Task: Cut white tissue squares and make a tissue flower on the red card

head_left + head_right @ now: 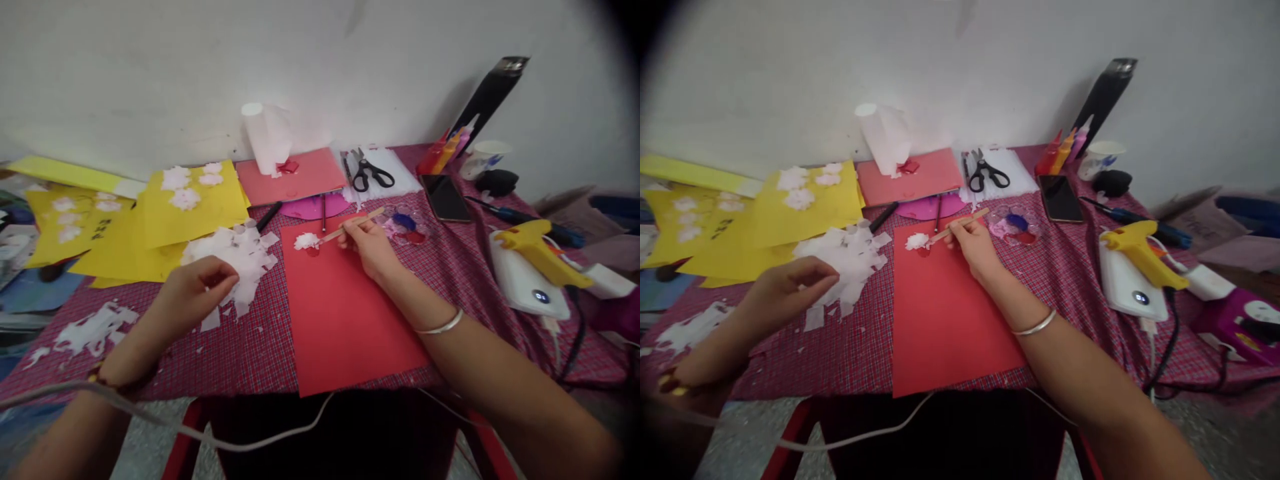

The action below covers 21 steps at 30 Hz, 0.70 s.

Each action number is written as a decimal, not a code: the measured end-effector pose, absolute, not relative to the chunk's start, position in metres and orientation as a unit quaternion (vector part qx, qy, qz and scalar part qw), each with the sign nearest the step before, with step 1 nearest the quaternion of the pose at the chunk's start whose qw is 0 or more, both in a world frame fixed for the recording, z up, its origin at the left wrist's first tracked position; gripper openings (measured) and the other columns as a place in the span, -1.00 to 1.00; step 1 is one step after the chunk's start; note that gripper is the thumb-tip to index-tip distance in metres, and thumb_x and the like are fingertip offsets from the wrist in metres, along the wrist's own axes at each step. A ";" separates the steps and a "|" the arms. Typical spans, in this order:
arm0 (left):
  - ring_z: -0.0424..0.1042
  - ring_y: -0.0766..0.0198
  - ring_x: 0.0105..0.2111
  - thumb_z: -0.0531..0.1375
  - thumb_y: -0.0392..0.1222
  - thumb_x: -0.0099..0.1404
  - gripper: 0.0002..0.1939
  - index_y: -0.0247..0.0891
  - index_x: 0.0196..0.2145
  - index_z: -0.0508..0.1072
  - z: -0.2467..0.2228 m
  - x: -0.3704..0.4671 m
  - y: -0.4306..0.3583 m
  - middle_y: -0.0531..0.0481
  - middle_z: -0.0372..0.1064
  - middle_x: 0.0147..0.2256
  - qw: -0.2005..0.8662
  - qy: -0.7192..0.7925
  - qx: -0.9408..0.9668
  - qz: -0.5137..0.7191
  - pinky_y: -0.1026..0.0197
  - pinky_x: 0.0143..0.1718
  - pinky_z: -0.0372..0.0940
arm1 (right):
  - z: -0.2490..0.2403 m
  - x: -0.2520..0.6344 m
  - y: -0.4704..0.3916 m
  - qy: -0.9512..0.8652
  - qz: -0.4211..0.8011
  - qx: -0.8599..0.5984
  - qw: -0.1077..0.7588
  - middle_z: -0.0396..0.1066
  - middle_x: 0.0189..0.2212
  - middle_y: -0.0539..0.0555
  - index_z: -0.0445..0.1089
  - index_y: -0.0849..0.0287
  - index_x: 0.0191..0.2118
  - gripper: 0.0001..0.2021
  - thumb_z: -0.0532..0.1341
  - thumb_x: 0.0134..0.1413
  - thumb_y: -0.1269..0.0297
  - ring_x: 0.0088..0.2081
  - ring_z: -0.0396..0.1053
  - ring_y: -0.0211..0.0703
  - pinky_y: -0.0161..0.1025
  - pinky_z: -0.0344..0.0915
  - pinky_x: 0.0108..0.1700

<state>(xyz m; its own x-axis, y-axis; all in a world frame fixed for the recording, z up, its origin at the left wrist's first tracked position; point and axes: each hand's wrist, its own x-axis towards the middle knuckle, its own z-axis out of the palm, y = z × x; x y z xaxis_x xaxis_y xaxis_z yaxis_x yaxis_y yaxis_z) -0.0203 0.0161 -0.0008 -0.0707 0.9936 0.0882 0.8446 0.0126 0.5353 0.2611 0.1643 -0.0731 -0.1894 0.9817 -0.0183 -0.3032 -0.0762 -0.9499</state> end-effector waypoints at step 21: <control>0.55 0.03 -0.20 0.13 -0.08 0.14 -0.72 -0.17 -0.23 0.54 -0.041 -0.024 -0.006 -0.10 0.59 -0.21 0.140 0.715 0.662 0.177 0.03 -0.12 0.39 | -0.073 0.260 0.159 -0.478 0.614 -0.378 0.502 0.39 -0.60 -0.06 0.35 0.17 -0.43 -0.77 0.32 0.06 0.14 -0.58 0.28 -0.33 -0.32 0.22 -0.44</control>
<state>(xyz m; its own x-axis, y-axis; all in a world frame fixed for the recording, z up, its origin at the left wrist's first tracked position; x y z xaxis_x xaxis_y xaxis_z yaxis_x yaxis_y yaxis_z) -0.0241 -0.0060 -0.0411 -0.0851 0.9958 0.0344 0.8964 0.0615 0.4390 0.2598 0.1588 -0.0732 -0.2107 0.9774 0.0161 -0.2541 -0.0389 -0.9664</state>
